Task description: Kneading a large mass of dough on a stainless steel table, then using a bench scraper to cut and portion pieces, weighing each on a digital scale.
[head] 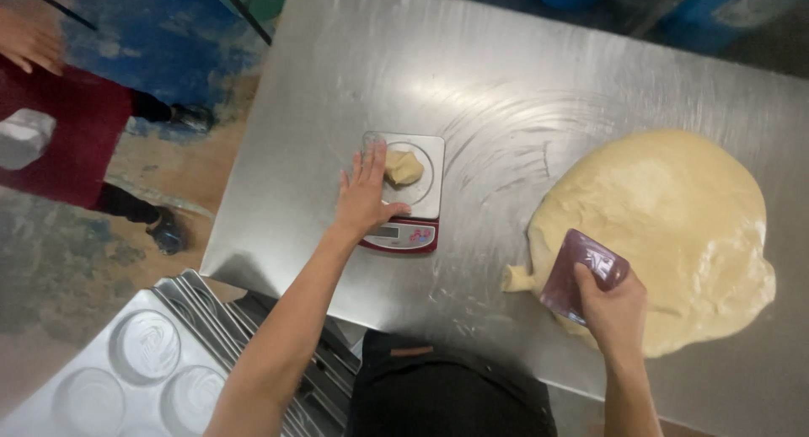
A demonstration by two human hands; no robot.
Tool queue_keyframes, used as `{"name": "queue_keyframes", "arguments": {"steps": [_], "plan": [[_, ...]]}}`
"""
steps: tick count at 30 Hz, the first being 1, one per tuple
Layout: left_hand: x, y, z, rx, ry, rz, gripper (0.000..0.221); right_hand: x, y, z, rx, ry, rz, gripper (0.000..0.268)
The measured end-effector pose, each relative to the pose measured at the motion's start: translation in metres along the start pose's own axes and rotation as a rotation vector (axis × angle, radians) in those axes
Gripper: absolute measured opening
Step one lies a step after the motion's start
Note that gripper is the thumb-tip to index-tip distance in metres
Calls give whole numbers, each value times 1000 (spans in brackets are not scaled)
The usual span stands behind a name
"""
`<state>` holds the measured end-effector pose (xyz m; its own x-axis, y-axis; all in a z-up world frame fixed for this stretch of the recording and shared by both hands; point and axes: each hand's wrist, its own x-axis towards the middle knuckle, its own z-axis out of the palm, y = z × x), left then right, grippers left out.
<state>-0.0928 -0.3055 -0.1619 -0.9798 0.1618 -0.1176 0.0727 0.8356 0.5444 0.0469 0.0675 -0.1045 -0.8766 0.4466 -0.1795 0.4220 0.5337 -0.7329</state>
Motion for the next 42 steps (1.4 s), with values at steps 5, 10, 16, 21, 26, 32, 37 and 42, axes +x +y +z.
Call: {"name": "queue_keyframes", "arguments": {"steps": [5, 10, 16, 21, 26, 32, 37, 42], "plan": [[-58, 72, 87, -132, 228, 209, 67, -18, 37, -15, -111, -47, 357, 39], [-81, 160, 134, -242, -237, 245, 57, -27, 25, 10, -306, -44, 12, 41], [-86, 142, 190, -221, -283, 191, 25, -26, 4, 8, -243, -73, -24, 45], [-100, 139, 126, -378, -372, 7, 33, -23, 28, 8, -219, -102, -28, 46], [-88, 116, 80, -424, -214, -273, 44, -22, 16, 20, -303, -175, -53, 39], [-36, 53, 50, -353, 427, -402, 43, -7, -67, 86, -248, -331, -387, 38], [-35, 40, 67, -180, 556, -144, 28, 22, -159, 146, -361, -488, -832, 33], [-39, 31, 69, -212, 515, -139, 25, 34, -166, 184, -482, -558, -875, 32]]}}
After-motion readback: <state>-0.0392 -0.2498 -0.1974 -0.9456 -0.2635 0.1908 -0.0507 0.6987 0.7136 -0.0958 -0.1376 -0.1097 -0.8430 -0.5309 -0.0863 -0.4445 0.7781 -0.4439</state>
